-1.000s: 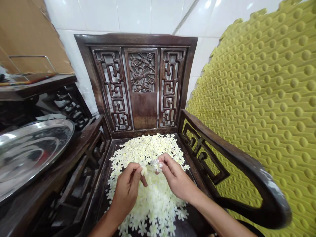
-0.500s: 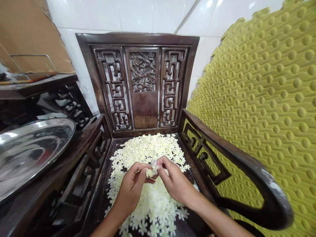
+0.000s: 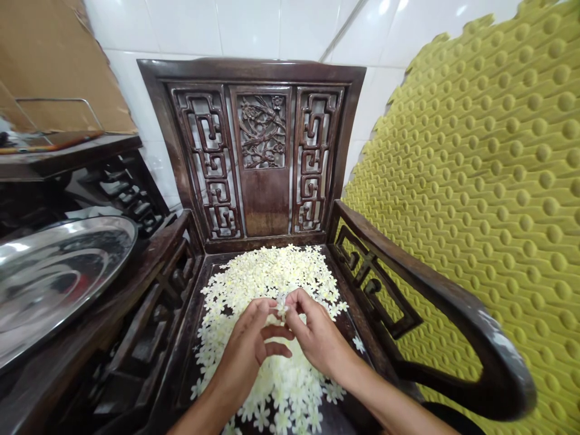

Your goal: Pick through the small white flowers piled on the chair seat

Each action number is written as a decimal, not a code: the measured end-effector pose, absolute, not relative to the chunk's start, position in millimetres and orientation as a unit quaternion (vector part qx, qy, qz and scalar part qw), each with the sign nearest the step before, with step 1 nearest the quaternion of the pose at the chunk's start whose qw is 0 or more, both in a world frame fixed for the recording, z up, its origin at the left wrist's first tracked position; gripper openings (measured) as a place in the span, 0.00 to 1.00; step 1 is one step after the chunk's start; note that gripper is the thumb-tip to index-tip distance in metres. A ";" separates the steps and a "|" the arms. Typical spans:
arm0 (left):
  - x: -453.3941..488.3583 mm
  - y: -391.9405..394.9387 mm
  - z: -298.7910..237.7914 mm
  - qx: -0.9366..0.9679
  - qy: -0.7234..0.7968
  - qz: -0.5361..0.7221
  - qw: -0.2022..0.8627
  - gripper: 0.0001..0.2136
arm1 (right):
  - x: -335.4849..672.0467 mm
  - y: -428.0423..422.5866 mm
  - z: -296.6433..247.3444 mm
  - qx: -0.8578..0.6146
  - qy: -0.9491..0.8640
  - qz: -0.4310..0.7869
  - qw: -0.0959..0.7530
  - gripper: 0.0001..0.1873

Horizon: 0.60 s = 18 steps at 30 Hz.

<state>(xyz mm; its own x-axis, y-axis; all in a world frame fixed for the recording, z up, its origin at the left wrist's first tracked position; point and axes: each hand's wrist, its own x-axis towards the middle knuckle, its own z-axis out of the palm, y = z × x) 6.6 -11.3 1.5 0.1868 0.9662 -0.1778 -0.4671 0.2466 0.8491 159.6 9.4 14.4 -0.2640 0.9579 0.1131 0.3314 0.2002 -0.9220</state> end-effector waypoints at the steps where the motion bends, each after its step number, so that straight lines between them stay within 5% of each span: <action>1: 6.6 -11.3 1.8 0.343 0.377 0.513 0.691 0.14 | 159.3 9.3 14.1 -0.472 -0.677 0.423 0.374 0.10; 18: -1.3 -11.8 -4.7 0.606 0.496 0.485 0.389 0.06 | 159.8 13.1 0.2 -0.464 -0.623 0.498 0.386 0.08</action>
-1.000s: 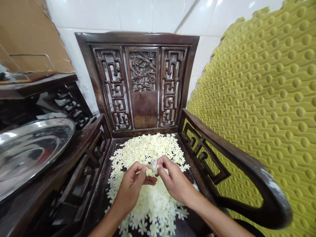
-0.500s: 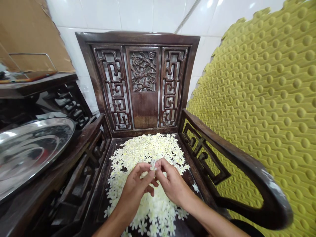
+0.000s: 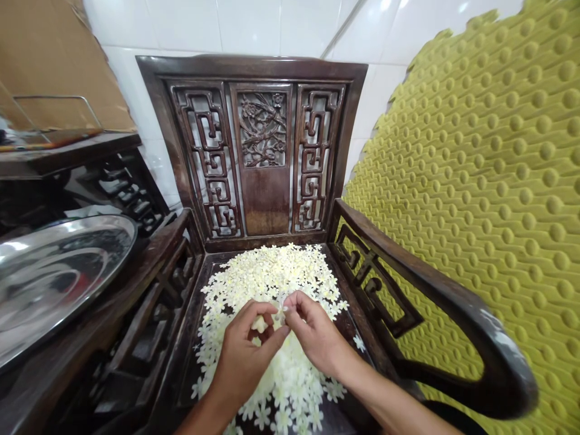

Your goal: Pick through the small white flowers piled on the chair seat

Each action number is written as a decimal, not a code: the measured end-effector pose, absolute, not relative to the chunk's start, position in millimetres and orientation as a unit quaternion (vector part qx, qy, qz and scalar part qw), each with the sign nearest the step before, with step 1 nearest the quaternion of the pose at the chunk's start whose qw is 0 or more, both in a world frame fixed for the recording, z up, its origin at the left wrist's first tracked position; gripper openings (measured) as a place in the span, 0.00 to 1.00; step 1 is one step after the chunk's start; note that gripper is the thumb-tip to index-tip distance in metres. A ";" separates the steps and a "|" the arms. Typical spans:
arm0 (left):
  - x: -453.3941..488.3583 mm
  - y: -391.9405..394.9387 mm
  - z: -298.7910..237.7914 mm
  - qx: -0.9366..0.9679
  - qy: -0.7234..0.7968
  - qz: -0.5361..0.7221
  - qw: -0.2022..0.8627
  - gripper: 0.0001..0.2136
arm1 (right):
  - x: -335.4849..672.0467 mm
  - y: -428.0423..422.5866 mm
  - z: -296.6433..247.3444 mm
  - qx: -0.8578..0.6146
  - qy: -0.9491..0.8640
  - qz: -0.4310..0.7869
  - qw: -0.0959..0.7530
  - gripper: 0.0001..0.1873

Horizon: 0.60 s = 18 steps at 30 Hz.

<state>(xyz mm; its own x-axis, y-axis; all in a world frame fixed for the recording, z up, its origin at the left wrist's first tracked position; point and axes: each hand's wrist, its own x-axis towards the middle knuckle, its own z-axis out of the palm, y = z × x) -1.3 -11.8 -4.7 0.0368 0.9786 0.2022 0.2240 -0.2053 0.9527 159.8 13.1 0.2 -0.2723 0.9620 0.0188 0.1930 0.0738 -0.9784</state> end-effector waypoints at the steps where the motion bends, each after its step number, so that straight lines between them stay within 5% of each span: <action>1: -1.6 -11.8 -4.3 0.610 0.497 0.484 0.382 0.06 | 159.5 12.7 0.1 -0.461 -0.621 0.503 0.385 0.09; 11: -6.0 -9.6 4.3 0.661 0.490 0.489 0.290 0.03 | 158.4 11.7 0.6 -0.443 -0.616 0.525 0.385 0.12; 18: -7.2 -7.6 1.9 0.627 0.499 0.484 0.351 0.05 | 156.8 11.6 3.3 -0.442 -0.615 0.528 0.384 0.11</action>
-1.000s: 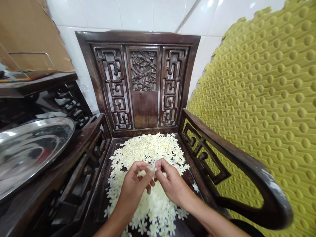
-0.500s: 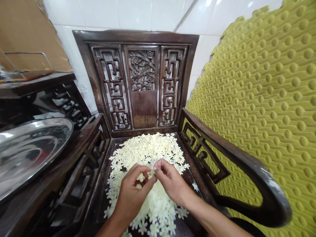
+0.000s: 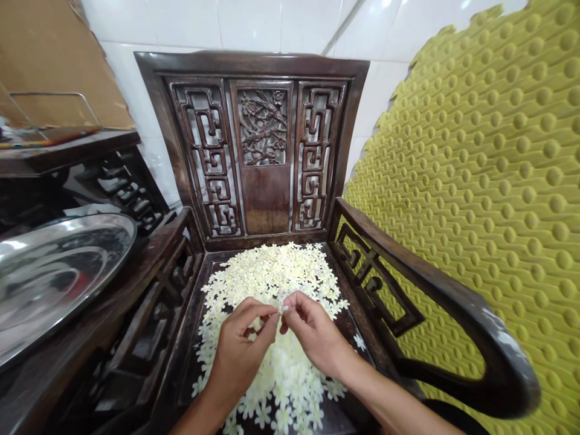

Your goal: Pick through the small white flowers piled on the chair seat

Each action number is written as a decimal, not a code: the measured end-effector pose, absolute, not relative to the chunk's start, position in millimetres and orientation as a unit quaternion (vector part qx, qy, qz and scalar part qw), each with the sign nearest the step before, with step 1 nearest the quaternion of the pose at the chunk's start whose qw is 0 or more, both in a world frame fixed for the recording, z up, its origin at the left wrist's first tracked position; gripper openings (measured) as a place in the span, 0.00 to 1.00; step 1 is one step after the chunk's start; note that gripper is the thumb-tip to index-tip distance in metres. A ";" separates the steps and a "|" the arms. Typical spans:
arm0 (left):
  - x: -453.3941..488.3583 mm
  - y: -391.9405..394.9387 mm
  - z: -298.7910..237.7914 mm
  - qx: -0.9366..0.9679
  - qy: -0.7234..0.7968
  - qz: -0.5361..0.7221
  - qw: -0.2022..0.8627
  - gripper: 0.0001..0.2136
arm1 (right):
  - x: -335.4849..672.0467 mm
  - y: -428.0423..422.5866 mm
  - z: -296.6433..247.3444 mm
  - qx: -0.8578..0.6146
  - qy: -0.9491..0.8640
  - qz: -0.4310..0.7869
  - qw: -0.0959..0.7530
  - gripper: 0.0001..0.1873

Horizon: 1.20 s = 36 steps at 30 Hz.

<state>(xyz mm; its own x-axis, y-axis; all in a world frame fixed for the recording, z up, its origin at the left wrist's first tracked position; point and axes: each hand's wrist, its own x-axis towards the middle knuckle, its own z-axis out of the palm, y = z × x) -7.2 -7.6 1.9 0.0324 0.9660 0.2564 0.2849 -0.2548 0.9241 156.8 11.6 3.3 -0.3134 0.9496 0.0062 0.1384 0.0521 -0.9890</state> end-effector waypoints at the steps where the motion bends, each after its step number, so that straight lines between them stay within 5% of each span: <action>1: -7.4 -7.7 1.4 0.626 0.498 0.484 0.355 0.05 | 156.8 11.8 3.7 -0.443 -0.617 0.525 0.385 0.11; 21: -7.5 -7.7 -1.4 0.627 0.465 0.468 0.414 0.09 | 159.3 11.5 1.8 -0.440 -0.622 0.522 0.382 0.10; 36: -10.5 -9.8 3.7 0.684 0.460 0.440 0.355 0.10 | 158.4 15.1 -1.5 -0.429 -0.598 0.556 0.385 0.06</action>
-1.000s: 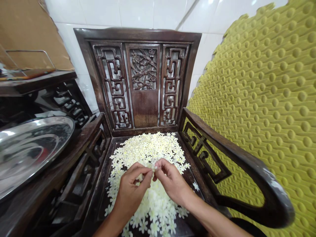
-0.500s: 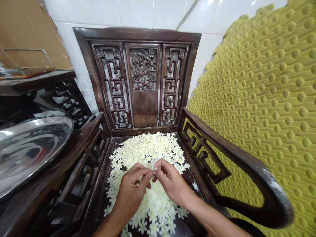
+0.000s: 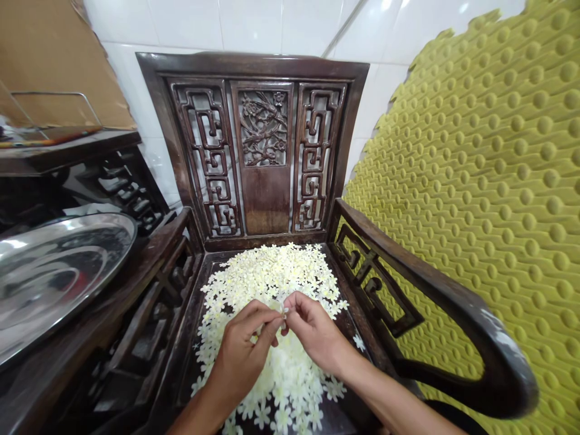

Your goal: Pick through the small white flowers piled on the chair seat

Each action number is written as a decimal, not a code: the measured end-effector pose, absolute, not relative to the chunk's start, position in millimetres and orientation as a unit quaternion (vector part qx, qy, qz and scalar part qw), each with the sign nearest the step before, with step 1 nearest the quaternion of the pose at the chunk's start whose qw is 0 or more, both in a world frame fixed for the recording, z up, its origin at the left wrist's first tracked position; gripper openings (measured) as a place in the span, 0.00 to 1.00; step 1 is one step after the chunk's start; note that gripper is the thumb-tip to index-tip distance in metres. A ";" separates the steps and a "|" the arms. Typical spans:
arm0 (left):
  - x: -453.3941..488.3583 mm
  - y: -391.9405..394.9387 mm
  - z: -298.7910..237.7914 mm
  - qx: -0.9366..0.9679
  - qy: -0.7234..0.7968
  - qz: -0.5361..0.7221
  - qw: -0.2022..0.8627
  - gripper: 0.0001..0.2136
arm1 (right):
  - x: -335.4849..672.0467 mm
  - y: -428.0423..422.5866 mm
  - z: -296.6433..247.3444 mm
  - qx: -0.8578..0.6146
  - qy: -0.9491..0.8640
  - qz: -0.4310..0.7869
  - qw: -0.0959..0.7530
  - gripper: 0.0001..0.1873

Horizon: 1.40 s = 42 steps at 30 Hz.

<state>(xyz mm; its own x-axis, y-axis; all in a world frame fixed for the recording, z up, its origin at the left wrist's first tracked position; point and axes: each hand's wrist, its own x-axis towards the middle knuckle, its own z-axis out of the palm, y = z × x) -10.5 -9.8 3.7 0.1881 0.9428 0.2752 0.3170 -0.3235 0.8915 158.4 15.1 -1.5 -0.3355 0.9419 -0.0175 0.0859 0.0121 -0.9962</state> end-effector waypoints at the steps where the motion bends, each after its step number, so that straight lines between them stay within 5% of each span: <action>1: -10.9 -9.9 3.9 0.685 0.461 0.438 0.356 0.10 | 158.6 15.4 -0.4 -0.427 -0.595 0.563 0.383 0.06; 11: -10.9 -9.3 9.0 0.675 0.453 0.432 0.391 0.13 | 156.2 18.5 10.3 -0.416 -0.574 0.596 0.377 0.03; 26: -13.9 -9.1 8.7 0.747 0.433 0.428 0.268 0.08 | 158.0 18.0 1.2 -0.423 -0.574 0.592 0.376 0.02; 38: -12.5 -5.2 8.0 0.627 0.487 0.484 0.369 0.07 | 155.9 13.0 3.8 -0.417 -0.577 0.590 0.381 0.08; 42: -14.7 -2.9 10.0 0.575 0.505 0.516 0.383 0.07 | 153.5 5.8 18.2 -0.452 -0.626 0.479 0.417 0.08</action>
<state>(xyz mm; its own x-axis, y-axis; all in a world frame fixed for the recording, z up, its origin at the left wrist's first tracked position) -14.7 -2.9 10.0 -0.0443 0.9774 0.2068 0.1859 -0.1953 0.9630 153.5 5.8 18.2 -0.2437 0.9659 0.0878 0.1671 0.1310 -0.9772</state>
